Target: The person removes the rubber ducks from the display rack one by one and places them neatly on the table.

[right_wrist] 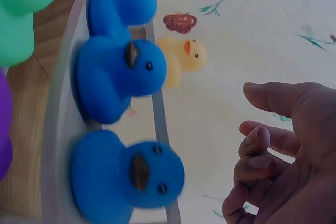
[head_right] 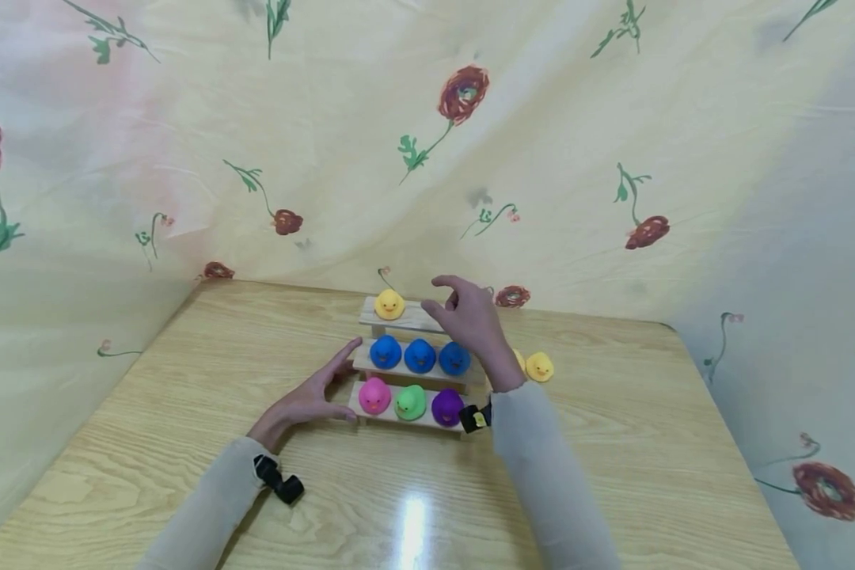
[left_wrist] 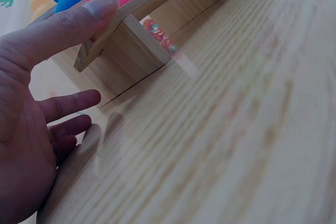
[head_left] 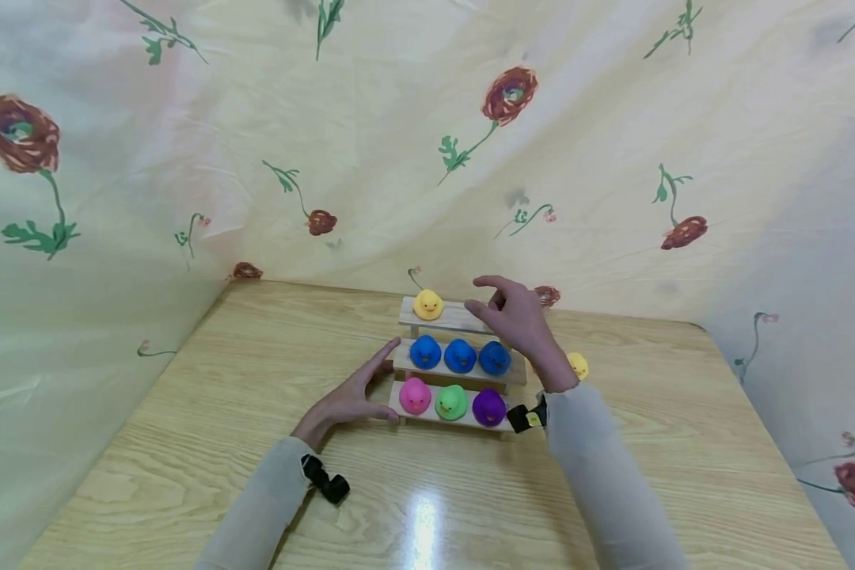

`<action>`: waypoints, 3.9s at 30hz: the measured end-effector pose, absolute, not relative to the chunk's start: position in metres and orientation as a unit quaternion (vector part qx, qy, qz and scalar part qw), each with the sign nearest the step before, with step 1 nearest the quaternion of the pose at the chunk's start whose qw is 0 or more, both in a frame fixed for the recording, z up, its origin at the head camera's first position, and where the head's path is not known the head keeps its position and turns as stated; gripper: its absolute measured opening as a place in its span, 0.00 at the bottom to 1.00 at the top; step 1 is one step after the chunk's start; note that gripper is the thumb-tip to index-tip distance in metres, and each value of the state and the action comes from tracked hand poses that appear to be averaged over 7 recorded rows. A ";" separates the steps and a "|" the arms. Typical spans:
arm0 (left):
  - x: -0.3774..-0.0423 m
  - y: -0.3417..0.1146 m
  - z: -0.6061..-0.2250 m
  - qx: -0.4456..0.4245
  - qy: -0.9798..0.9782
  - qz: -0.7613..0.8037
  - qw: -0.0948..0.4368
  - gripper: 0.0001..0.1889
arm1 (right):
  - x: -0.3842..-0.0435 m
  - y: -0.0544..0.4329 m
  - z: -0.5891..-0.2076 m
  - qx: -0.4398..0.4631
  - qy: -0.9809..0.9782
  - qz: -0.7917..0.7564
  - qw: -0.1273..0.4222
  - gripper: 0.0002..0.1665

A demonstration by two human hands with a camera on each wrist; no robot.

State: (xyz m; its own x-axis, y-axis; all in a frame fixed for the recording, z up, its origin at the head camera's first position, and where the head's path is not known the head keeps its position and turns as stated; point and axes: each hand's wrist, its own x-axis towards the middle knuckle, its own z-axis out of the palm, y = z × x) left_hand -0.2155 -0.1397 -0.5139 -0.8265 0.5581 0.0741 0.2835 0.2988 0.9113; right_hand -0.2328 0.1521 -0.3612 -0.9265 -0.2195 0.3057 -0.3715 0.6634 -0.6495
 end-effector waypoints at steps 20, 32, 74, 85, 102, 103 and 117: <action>-0.216 -0.140 -0.513 0.256 0.796 0.531 0.138 0.61 | -0.246 0.112 -0.368 0.164 -0.910 0.380 0.034 0.29; -0.216 -0.140 -0.514 0.260 0.798 0.526 0.134 0.61 | -0.249 0.100 -0.373 0.153 -0.922 0.356 0.005 0.31; -0.215 -0.140 -0.509 0.262 0.793 0.532 0.137 0.61 | -0.240 0.127 -0.369 0.152 -0.915 0.367 0.071 0.27; -0.215 -0.140 -0.507 0.272 0.787 0.537 0.135 0.62 | -0.236 0.150 -0.367 0.140 -0.920 0.360 0.070 0.28; -0.213 -0.141 -0.508 0.268 0.788 0.536 0.136 0.61 | -0.223 0.180 -0.374 0.113 -0.923 0.356 0.094 0.26; -0.213 -0.141 -0.508 0.268 0.789 0.536 0.136 0.61 | -0.223 0.181 -0.375 0.111 -0.923 0.355 0.094 0.26; -0.214 -0.142 -0.509 0.268 0.789 0.536 0.137 0.61 | -0.216 0.208 -0.377 0.108 -0.926 0.342 0.116 0.28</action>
State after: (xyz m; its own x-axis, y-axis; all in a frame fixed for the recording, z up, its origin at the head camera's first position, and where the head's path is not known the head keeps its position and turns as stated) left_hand -0.2138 -0.1421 -0.5086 -0.8188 0.5697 0.0708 0.2754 0.2815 0.9192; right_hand -0.2161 0.2083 -0.3775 -0.9496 -0.1213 0.2890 -0.2801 0.7422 -0.6088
